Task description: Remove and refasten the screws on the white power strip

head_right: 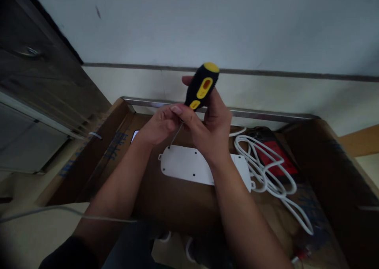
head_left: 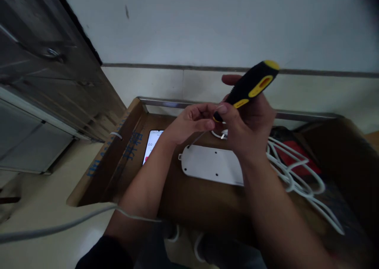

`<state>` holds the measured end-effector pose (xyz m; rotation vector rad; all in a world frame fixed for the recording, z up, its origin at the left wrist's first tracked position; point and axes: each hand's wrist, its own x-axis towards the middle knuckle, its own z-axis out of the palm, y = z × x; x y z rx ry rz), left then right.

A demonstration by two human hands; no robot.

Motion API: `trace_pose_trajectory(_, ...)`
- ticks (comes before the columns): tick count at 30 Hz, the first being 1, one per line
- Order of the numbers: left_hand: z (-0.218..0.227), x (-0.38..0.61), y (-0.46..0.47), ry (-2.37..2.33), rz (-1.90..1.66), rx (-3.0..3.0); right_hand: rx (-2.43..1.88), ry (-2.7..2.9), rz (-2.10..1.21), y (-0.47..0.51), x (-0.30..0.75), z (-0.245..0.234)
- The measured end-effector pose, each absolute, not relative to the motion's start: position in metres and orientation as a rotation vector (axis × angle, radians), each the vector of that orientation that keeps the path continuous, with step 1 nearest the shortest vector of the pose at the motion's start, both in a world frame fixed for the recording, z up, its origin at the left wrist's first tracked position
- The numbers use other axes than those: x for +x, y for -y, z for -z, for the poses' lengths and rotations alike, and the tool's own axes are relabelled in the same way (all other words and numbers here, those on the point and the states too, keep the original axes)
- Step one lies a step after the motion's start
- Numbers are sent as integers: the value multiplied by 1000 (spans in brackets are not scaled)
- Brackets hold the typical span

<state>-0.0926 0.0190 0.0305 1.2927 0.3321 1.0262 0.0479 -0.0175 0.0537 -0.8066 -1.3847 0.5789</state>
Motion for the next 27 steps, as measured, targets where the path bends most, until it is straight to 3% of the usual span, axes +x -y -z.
trace_pose_trajectory(14,-21,-107,-30,-314,-956,1163,-752,1572,-780,25,36,-49)
trace_pose_trajectory(23,-27,-106,-24,-344,-1038,1161,-723,1412,-654,22,30,-45)
trace_pose_trajectory(27,-27,-106,-22,-347,-1006,1132,-674,1546,-810,26,32,-47)
